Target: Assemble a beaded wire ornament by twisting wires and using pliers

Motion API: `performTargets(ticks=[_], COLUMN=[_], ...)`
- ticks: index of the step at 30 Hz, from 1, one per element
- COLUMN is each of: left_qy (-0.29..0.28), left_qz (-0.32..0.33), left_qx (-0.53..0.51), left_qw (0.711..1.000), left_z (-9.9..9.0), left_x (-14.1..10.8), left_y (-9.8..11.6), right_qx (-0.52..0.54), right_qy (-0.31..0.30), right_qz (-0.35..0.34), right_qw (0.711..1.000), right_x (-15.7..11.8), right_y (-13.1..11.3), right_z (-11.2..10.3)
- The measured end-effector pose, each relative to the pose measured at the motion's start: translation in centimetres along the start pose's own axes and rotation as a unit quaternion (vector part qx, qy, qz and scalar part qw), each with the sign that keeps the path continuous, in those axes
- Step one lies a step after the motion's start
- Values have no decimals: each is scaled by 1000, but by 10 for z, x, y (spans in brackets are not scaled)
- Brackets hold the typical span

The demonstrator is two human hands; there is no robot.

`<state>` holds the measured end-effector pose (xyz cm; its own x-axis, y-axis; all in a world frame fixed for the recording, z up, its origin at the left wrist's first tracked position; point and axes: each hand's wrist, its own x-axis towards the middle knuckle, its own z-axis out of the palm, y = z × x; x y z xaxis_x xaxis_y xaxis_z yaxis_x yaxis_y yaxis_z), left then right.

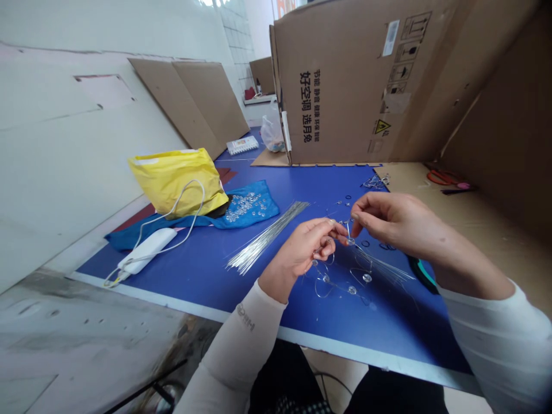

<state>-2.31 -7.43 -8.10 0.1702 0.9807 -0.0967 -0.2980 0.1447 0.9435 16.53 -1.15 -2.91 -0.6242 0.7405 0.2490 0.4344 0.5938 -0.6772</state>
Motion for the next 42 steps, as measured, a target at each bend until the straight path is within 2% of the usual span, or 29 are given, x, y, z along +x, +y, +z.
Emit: performTargets(ticks=[5, 10, 13, 21, 29, 35, 42], left_qy=[9, -3, 8, -3, 4, 5, 12], left_qz=[-5, 0, -2, 0, -12, -11, -14], left_qx=[-2, -14, -17, 7, 20, 15, 19], left_qw=[1000, 1000, 1000, 1000, 1000, 1000, 1000], left_z=[1, 0, 1, 0, 1, 2, 3], left_x=[-1, 0, 0, 0, 0, -1, -1], left_y=[1, 0, 0, -1, 0, 1, 1], right_qx=[-71, -117, -130, -50, 14, 24, 57], right_qy=[54, 48, 46, 41, 29, 34, -5], right_qz=[0, -14, -25, -30, 1, 2, -11], right_qw=[996, 992, 990, 997, 999, 999, 998], right_x=[2, 1, -1, 1, 4, 6, 4], right_y=[-2, -7, -10, -7, -4, 0, 1], right_z=[3, 11, 14, 15, 9, 13, 15])
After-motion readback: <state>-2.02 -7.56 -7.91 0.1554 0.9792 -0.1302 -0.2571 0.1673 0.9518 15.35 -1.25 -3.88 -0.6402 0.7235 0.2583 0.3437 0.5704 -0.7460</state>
